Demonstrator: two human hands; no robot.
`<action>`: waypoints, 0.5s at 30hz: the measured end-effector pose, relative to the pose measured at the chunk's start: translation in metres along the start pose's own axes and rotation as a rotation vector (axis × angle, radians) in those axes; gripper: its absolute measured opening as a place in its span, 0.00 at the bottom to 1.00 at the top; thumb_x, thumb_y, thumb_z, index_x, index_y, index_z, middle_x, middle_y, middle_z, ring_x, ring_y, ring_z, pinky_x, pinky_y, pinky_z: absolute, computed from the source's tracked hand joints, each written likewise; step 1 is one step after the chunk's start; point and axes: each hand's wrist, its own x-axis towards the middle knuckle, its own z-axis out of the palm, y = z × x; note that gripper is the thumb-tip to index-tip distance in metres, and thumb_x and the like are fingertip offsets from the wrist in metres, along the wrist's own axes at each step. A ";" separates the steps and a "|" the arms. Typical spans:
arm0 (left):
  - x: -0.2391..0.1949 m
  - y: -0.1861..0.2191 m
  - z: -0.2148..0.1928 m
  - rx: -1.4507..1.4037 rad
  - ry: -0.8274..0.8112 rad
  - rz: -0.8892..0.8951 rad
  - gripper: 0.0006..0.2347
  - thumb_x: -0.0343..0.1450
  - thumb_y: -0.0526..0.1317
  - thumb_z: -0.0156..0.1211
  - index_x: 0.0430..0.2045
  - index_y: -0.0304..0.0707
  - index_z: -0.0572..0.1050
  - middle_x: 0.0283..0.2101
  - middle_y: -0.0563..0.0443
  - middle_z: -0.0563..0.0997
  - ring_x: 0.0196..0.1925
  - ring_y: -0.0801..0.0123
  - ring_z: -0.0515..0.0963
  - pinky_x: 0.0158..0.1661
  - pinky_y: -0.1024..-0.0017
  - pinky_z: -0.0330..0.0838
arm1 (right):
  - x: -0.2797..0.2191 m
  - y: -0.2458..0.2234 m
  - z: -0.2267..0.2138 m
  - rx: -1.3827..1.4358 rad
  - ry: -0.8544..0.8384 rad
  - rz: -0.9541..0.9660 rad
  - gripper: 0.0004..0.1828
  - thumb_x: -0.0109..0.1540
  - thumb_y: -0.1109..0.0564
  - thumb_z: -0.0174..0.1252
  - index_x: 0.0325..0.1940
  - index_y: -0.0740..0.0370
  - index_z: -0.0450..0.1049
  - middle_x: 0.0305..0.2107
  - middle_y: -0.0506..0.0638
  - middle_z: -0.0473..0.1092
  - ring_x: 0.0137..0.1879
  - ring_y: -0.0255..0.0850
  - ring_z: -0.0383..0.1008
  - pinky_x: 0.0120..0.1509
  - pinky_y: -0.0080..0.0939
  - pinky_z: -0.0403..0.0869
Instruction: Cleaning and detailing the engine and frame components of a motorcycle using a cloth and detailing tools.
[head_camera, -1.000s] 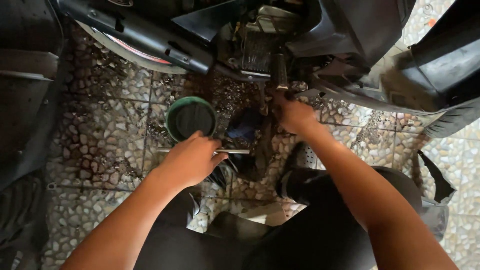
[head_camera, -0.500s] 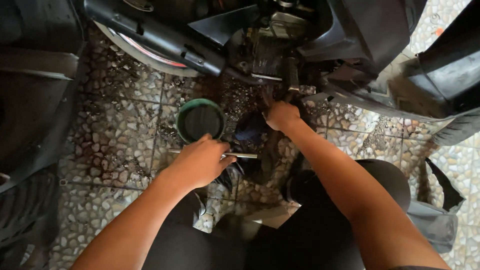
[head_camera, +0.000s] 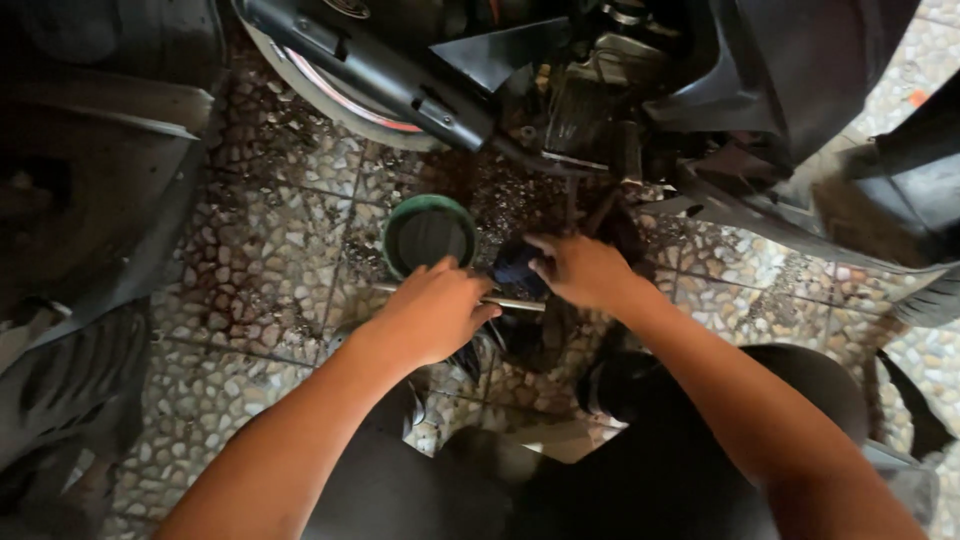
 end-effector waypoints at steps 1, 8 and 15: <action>0.000 0.000 0.000 0.005 -0.001 -0.007 0.13 0.71 0.48 0.60 0.35 0.37 0.81 0.36 0.42 0.82 0.50 0.47 0.76 0.47 0.49 0.70 | -0.013 -0.010 -0.010 0.005 0.000 -0.007 0.27 0.64 0.43 0.54 0.68 0.42 0.69 0.41 0.57 0.79 0.48 0.61 0.78 0.48 0.61 0.77; 0.014 -0.010 0.031 -0.032 -0.121 0.044 0.11 0.66 0.26 0.54 0.41 0.34 0.77 0.42 0.42 0.80 0.53 0.43 0.74 0.47 0.52 0.73 | -0.076 -0.014 -0.026 0.449 0.185 -0.354 0.21 0.60 0.61 0.51 0.57 0.59 0.75 0.43 0.57 0.78 0.46 0.55 0.81 0.50 0.51 0.79; 0.037 0.000 0.055 -0.077 -0.209 0.125 0.11 0.68 0.27 0.56 0.42 0.34 0.77 0.46 0.41 0.80 0.54 0.44 0.72 0.50 0.51 0.70 | -0.087 -0.007 0.003 0.131 0.120 -0.272 0.15 0.62 0.52 0.60 0.50 0.59 0.76 0.38 0.58 0.75 0.42 0.59 0.76 0.43 0.56 0.75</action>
